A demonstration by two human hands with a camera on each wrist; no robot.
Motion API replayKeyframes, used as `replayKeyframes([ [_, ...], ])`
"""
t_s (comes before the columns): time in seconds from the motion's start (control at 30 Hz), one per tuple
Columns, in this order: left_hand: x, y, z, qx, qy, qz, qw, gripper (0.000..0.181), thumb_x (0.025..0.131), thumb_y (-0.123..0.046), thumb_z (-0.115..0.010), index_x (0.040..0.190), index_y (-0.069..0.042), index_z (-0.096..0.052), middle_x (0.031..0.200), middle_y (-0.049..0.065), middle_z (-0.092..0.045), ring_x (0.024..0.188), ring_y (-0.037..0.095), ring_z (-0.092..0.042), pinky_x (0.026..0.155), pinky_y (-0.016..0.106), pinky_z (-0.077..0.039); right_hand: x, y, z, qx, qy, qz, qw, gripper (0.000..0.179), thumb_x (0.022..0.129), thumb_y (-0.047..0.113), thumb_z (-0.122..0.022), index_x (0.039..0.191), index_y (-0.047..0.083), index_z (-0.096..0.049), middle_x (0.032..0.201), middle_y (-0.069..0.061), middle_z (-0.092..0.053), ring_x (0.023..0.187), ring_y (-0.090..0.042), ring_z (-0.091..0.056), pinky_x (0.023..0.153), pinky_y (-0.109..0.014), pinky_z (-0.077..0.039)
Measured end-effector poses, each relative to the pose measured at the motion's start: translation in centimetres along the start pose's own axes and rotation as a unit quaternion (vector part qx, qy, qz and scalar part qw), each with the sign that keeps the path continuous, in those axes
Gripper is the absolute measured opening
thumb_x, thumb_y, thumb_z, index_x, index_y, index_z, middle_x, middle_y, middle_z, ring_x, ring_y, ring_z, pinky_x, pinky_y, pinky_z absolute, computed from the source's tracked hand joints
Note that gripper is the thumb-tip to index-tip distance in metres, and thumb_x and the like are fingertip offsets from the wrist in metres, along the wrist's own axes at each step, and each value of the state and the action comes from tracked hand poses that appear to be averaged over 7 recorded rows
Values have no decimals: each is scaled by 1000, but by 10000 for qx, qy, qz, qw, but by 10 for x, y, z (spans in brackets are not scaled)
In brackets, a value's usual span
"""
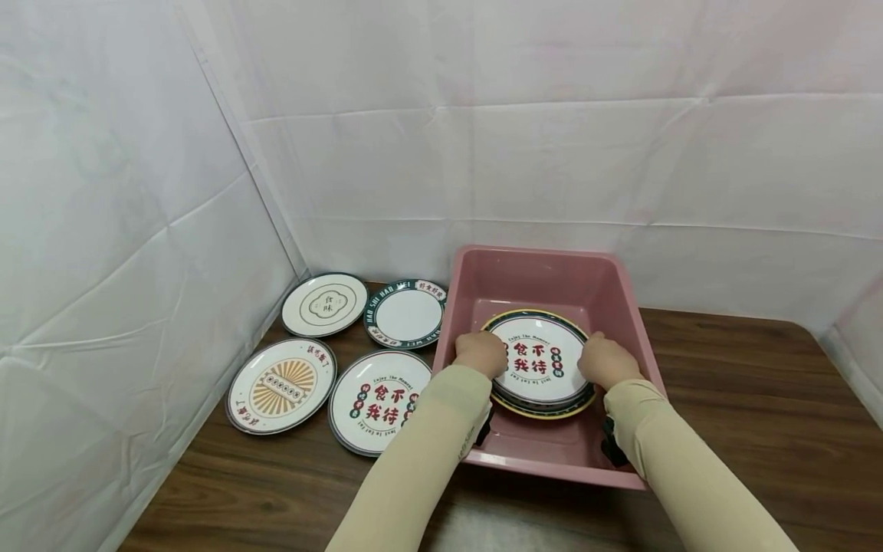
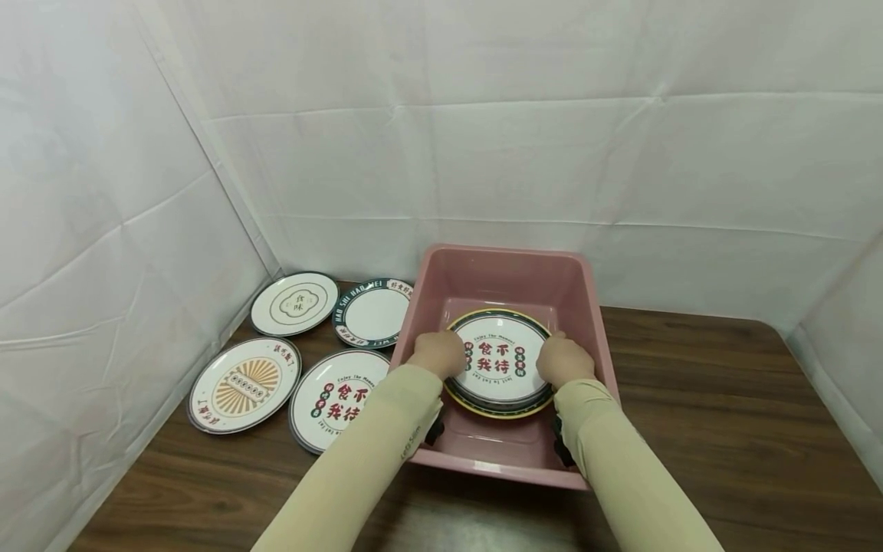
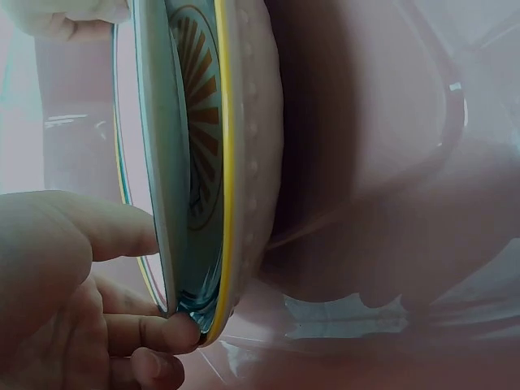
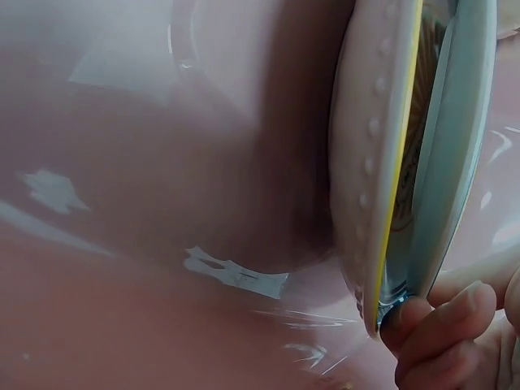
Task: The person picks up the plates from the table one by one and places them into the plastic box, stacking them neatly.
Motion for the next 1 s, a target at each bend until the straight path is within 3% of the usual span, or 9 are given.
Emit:
replayKeyframes([
  [0.4,2,0,-2,-73,113,10,9999,23,89,-32,-56,100,-16,-70,87,0,-63,70,14,-54,65,35,-47,1,-1,-2,-23,-98,48,9999,45,92,8,-36,120,-24,-22,62,-17,-55,49,-24,-55,50,-34,-44],
  [0.7,-2,-1,-3,518,13,-221,9984,34,87,-43,-61,109,-18,-67,88,-1,-61,72,13,-56,65,33,-48,1,0,-2,-131,-127,5,9998,48,93,7,-37,125,-24,-20,71,-20,-54,58,-28,-56,55,-37,-45],
  [1.0,-3,-3,-4,574,-72,-126,9982,37,85,-46,-63,110,-20,-67,89,-2,-61,73,12,-57,65,32,-47,0,0,-4,-230,-146,35,9996,49,93,7,-38,127,-23,-20,71,-20,-54,60,-29,-55,55,-38,-45],
])
Point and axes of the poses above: each hand's wrist, its own x-axis towards the middle knuckle, its own z-axis out of the back of the hand, y = z × x, the point moved 2 cm from there along x, towards the middle knuckle
